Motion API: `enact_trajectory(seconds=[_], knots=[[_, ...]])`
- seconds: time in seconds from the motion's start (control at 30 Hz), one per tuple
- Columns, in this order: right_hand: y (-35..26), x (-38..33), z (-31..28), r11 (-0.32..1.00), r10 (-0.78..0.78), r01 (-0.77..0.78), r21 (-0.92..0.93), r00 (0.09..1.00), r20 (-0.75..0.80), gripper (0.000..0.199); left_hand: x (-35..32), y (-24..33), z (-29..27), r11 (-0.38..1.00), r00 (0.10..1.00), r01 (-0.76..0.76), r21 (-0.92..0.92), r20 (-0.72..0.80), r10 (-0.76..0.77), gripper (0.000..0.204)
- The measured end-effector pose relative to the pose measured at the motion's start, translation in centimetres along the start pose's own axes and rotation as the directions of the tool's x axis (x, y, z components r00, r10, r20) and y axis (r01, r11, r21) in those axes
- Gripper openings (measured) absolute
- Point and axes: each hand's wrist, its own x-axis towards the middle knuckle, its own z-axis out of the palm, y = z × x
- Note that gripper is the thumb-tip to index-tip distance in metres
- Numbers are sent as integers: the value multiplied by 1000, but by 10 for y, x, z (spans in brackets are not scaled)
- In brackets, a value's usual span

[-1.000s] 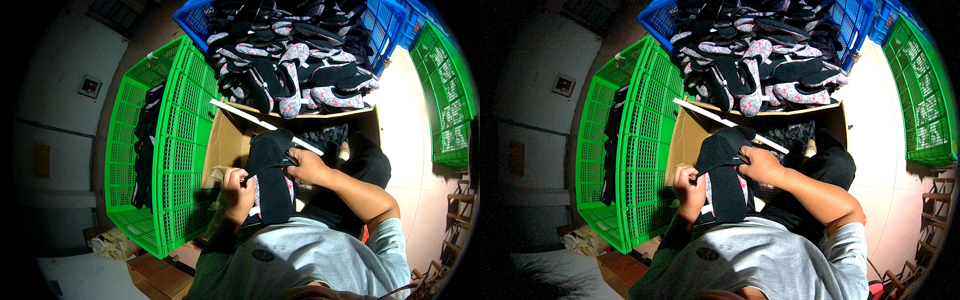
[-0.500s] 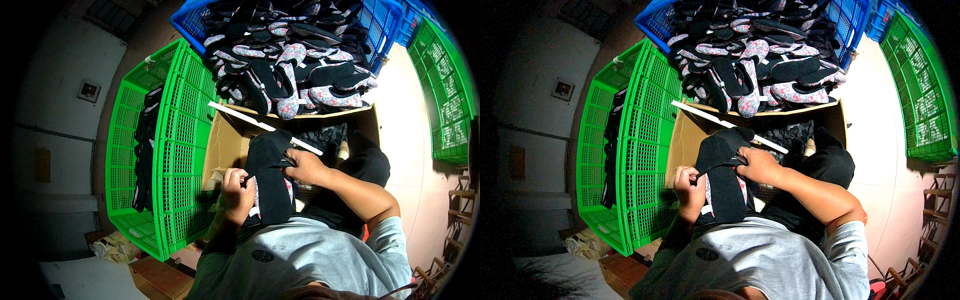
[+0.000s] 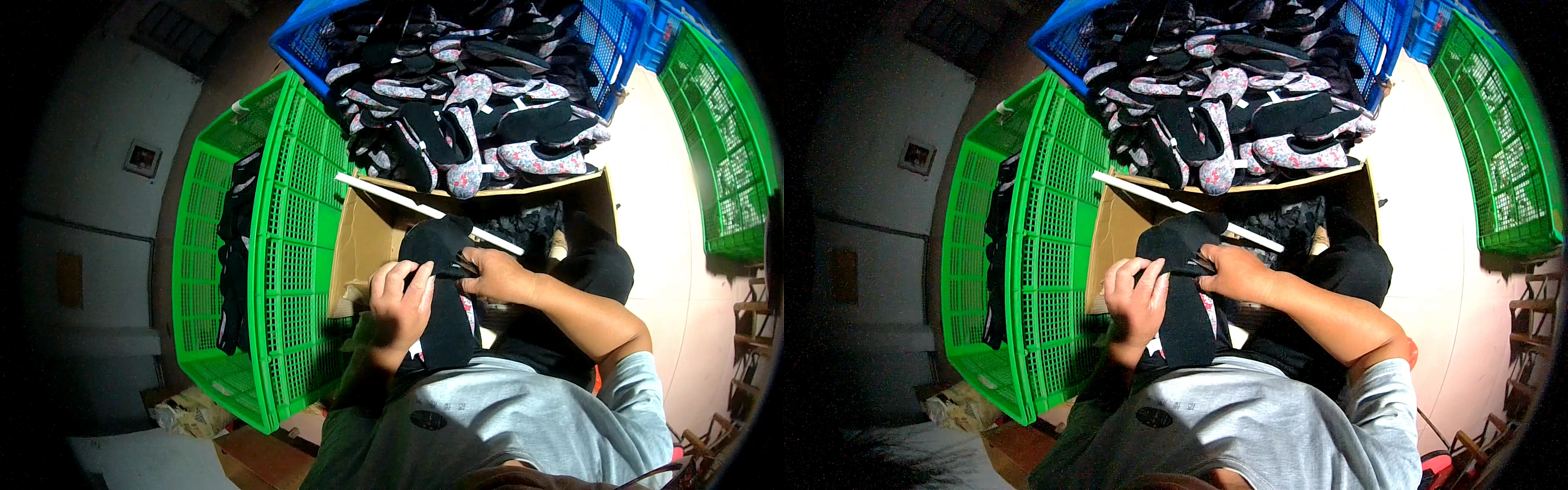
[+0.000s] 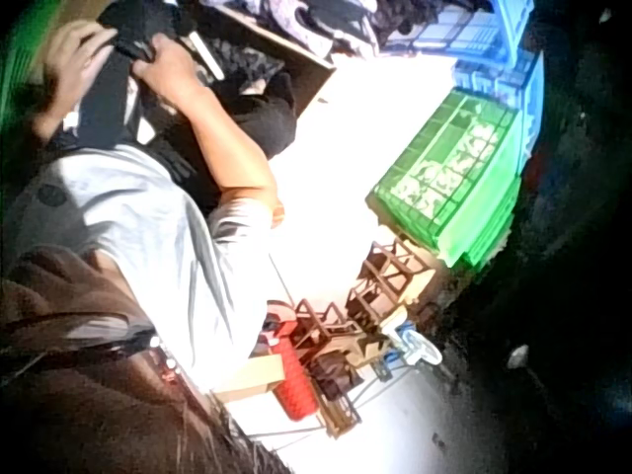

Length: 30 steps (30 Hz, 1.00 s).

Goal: The person sits on the floor and sews a black slipper using a needle and thread. They pull the thread through the fabric repeatedly to attach a sole or trim, then place the finished slipper into a green crate.

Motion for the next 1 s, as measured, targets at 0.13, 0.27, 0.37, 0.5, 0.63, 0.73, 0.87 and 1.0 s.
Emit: enact_trajectory(seconds=[0.13,0.27,0.37,0.5,0.63,0.73,0.87,1.0], knots=[[-4,-4,-28,997,-80,76,34,986,146,37,3,-5,6,998,999,-51,-38,-10,50,29],[15,1,-36,979,-190,195,57,978,-81,26,2,-5,15,998,999,-9,-64,-31,7,26],[5,1,-34,961,-113,153,232,978,-176,22,0,-6,18,997,999,12,-74,-43,-15,25],[-3,6,-20,911,-171,279,304,926,-338,23,-1,-5,18,996,998,32,-86,-56,-37,25],[-7,4,-23,972,-178,216,96,935,-307,45,-2,-3,21,987,993,69,-142,-81,-81,25],[-6,4,-22,977,-166,195,91,952,-258,50,-3,-3,25,980,988,96,-174,-104,-115,26],[-6,6,-17,974,-178,210,85,940,-291,42,-2,-3,26,977,989,94,-192,-98,-115,27],[-10,5,-16,963,-246,269,30,915,-320,37,-2,-2,25,982,990,92,-167,-90,-108,26]])
